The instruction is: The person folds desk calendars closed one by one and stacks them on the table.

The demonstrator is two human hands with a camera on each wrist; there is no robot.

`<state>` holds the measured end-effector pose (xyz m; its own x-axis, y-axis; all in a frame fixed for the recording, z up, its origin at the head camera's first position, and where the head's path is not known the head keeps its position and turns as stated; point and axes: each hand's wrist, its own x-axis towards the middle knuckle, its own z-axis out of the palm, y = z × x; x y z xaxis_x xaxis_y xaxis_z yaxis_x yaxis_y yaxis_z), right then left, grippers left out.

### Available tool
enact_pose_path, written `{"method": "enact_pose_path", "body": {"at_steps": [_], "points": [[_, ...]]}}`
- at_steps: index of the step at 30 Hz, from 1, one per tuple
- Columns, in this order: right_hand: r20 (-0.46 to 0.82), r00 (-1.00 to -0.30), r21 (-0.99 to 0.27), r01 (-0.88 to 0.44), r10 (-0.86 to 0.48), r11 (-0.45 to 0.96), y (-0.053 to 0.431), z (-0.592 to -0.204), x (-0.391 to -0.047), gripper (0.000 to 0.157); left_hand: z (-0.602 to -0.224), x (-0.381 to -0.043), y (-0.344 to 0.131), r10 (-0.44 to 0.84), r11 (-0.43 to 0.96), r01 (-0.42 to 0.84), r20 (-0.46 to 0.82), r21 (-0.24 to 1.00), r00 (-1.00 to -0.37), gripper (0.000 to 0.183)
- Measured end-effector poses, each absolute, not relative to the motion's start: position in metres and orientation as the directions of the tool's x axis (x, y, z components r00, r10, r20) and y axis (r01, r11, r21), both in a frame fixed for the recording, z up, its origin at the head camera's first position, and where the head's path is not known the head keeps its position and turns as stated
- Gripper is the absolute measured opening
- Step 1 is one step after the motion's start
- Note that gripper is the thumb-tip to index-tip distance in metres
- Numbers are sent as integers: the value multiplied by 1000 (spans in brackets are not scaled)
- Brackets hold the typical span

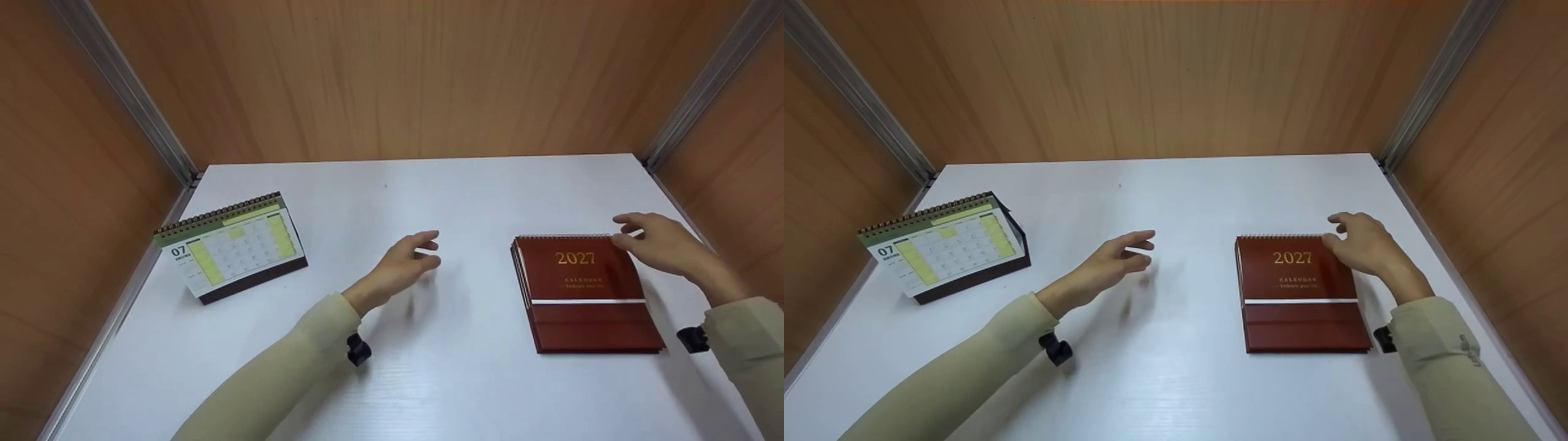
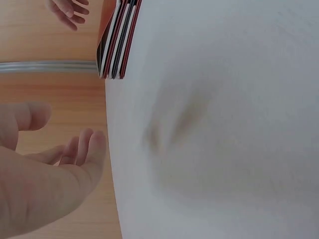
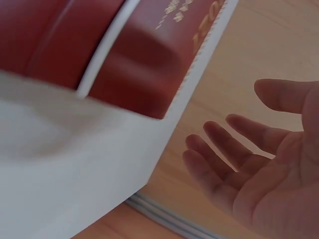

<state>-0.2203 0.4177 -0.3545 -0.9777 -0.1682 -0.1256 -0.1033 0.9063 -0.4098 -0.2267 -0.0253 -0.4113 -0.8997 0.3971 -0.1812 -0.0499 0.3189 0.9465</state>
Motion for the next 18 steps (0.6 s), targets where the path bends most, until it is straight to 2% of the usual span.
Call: {"method": "enact_pose_path", "body": {"at_steps": [12,18], "points": [[-44,-976,-504,-163,-213,848,359,-345,-232,54,-399,-227,-98,242,306,43,-35,951,-970,58],[-32,-973,-565,-170,-228,807,328,-342,-238,55,-399,-221,-129,152,274,33,-10,961,-988,57]]}}
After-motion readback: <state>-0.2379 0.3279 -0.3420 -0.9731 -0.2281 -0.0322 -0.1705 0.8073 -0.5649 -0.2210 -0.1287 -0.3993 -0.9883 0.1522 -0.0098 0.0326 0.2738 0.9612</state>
